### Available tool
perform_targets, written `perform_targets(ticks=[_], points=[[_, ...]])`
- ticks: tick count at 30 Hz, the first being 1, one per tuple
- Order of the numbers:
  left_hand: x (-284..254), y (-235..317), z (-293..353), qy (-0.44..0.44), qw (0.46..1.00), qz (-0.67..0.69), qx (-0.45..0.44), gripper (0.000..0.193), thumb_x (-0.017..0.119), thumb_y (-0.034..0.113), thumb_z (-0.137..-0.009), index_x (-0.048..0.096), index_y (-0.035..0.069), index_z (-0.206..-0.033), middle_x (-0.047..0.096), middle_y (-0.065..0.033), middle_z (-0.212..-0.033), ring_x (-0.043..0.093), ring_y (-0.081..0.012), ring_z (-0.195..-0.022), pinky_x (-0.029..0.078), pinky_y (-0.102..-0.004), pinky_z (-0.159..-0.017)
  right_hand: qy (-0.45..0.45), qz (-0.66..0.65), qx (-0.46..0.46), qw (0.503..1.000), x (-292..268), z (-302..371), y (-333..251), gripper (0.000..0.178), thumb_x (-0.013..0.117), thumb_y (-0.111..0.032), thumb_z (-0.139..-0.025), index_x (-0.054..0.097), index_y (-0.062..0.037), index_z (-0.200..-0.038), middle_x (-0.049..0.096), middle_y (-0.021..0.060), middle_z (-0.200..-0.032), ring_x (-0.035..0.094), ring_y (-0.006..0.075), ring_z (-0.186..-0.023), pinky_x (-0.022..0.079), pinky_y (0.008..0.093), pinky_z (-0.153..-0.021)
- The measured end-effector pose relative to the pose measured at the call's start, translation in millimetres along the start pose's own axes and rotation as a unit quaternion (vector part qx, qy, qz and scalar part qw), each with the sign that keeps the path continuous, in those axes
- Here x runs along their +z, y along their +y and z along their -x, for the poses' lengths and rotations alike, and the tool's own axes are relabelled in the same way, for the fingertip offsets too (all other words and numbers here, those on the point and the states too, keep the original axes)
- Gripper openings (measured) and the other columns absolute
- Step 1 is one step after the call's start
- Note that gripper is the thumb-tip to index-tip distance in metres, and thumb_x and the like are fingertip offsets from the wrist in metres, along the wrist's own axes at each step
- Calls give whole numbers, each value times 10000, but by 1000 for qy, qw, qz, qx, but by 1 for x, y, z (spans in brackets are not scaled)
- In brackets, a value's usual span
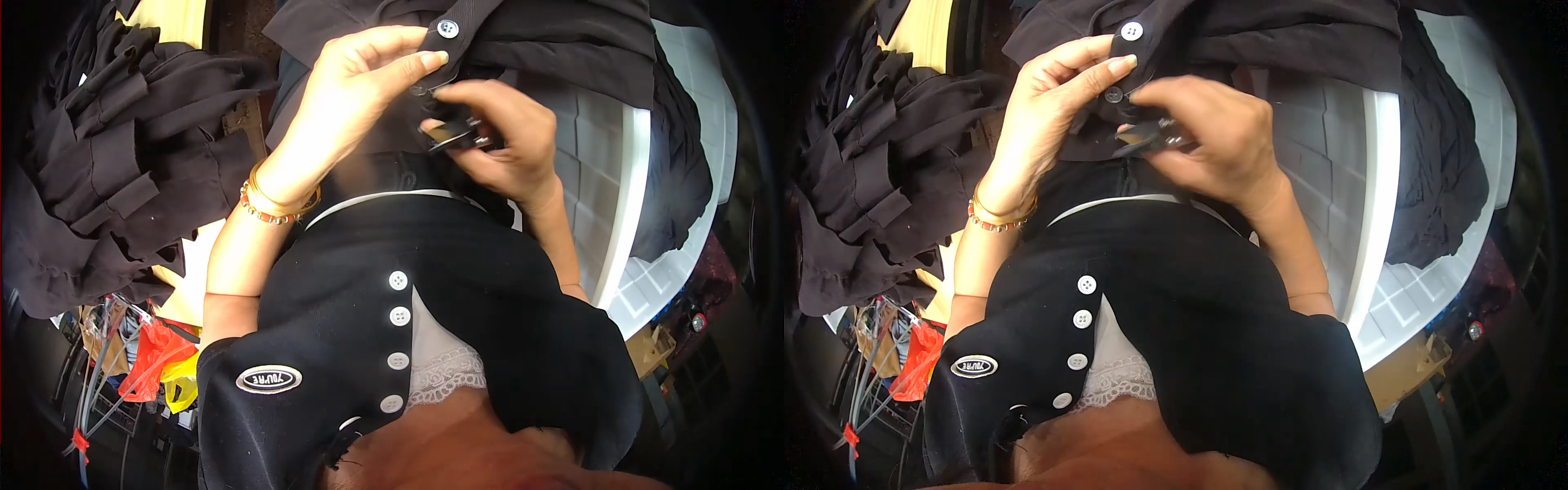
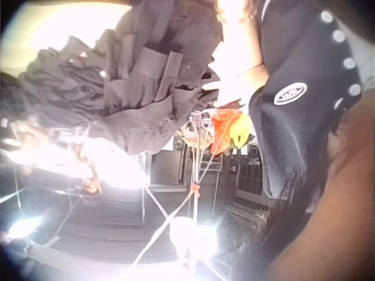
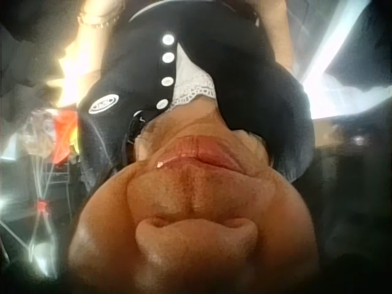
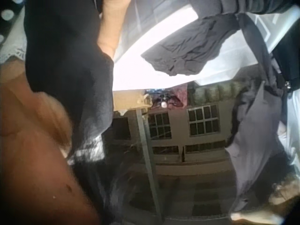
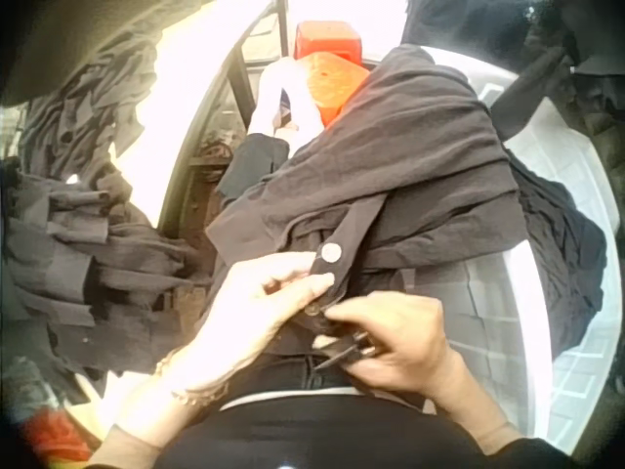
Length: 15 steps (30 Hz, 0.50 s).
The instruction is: Inspecting black garments for quality and trimming loose threads with thread nippers.
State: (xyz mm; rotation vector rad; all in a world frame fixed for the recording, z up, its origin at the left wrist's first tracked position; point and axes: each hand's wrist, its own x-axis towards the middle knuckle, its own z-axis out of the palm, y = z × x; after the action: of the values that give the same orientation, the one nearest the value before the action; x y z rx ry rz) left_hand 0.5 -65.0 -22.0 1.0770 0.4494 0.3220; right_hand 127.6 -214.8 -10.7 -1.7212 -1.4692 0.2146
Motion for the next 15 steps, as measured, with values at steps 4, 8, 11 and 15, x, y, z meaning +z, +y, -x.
perform_targets(ticks=[4, 8, 11, 15], points=[[1, -2, -1, 0, 999, -11, 34, 255, 667, 32, -914, 677, 0, -1166, 721, -92, -1061, 680, -113, -946, 530, -225, -873, 95, -115, 30, 988, -10, -10, 10, 437, 848, -203, -748, 677, -82, -1132, 624, 28, -876, 553, 93, -688, 445, 195, -591], [7, -2, -3, 8, 995, -70, 64, 208, 645, 33, -925, 696, -16, -1121, 699, -27, -975, 634, -79, -876, 489, -200, -795, 102, 18, -39, 994, -8, -15, 18, 379, 795, -164, -797, 701, -81, -1155, 623, 44, -890, 605, 147, -729, 500, 234, -624], [9, -3, -4, 12, 985, -130, 113, 177, 653, 32, -918, 717, -5, -1078, 663, -6, -899, 597, -63, -804, 461, -195, -722, 111, 36, -15, 993, -4, -13, 17, 408, 808, -143, -774, 709, -80, -1165, 603, 41, -877, 597, 142, -728, 493, 232, -622], [7, -2, -4, 16, 969, -200, 148, 191, 661, 0, -901, 706, -21, -1086, 663, -46, -939, 617, -86, -845, 478, -197, -746, 125, 55, -18, 990, -2, -12, 16, 426, 816, -113, -746, 718, -81, -1159, 577, 41, -853, 571, 142, -710, 479, 248, -615]])
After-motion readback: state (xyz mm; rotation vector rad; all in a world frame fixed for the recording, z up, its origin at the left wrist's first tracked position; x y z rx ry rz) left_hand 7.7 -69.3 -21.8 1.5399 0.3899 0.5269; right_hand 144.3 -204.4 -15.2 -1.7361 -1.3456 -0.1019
